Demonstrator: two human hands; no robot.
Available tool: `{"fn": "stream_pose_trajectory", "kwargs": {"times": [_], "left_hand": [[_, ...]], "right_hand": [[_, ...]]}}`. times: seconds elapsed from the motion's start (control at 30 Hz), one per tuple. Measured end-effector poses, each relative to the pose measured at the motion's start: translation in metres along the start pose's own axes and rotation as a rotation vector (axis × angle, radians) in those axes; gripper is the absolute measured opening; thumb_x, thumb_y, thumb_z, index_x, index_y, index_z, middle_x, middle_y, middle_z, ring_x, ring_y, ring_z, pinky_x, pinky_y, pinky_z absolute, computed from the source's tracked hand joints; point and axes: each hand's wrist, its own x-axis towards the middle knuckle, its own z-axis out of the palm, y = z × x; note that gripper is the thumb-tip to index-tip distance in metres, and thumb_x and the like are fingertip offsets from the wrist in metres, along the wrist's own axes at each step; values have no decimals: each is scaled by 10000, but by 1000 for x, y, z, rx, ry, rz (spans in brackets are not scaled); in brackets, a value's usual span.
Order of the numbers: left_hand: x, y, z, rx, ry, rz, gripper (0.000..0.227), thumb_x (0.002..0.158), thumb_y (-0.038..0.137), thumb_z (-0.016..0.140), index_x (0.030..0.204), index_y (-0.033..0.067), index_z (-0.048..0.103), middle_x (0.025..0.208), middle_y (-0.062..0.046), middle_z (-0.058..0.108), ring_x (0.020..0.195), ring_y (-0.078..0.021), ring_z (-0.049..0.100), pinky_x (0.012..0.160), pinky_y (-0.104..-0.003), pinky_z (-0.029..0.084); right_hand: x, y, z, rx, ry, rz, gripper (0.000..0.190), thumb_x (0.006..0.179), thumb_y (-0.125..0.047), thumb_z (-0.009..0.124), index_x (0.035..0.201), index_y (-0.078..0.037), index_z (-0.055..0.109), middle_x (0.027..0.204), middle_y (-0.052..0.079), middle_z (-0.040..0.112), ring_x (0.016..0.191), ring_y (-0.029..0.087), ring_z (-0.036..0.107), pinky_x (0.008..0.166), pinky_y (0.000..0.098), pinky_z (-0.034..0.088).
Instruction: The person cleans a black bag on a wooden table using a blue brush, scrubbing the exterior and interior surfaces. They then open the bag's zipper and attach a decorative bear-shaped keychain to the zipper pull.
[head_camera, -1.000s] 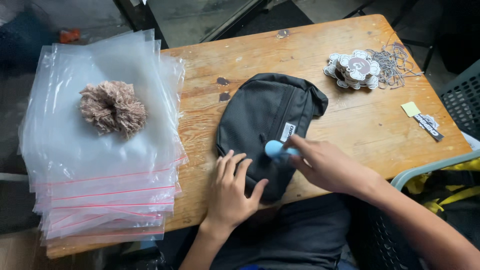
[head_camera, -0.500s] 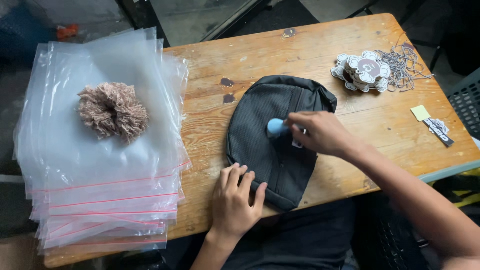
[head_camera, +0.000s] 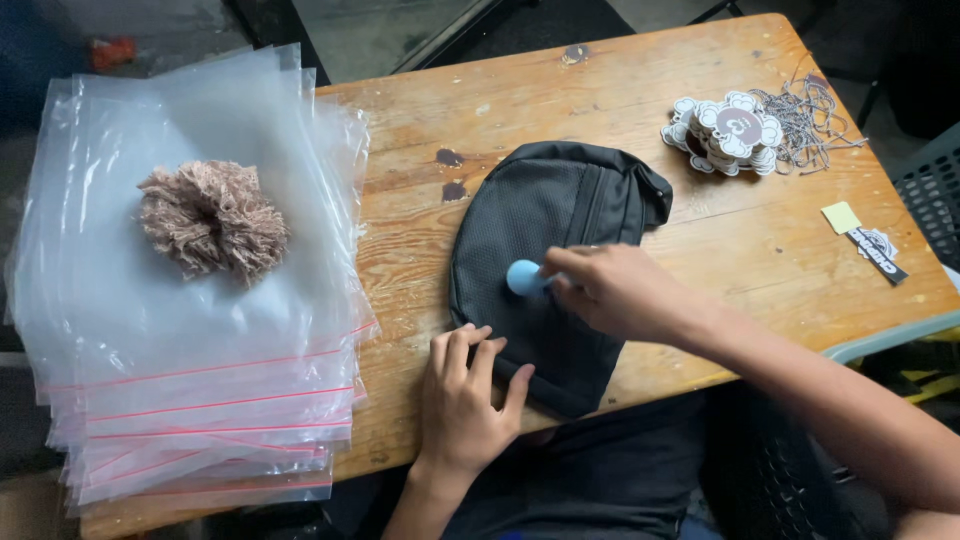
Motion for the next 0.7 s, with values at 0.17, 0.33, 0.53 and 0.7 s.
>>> {"fn": "stream_pose_trajectory", "kwargs": {"times": [0.17,0.33,0.53,0.7], "left_hand": [[-2,-3,-2,-45,-2,7,240,875,183,693,1038,7,674,1102,-179,624,1069,-376,568,954,-460,496],[-6,-4,-1,38,-12,6,246,876,205,690,1056,37,707,1131,-140,661,1069,-341,588,936,-440,494],[-9,-6,3,73,29,40,284,898,292,712,1045,49,724,1072,-112,647,1106,-337,617,959,-457,478],[-26,-9,14,218,198,-6,429,861,443,769,1003,61,633,1027,-104,504,1032,-351,581,904,-485,507]], "right_hand": [[-46,-16,17,162,-51,51,166,941,-181,543,1078,-135,624,926,142,742,747,393,693,627,457,508],[-77,-24,-1,257,-101,-17,144,938,-167,590,1063,-125,646,840,119,755,630,350,689,552,411,484],[-84,-21,-62,166,-284,224,99,803,-199,649,852,-134,706,716,142,797,717,394,763,635,450,574],[-73,-29,-31,193,-248,132,124,845,-215,623,925,-124,648,732,136,751,717,427,714,624,473,555]]}}
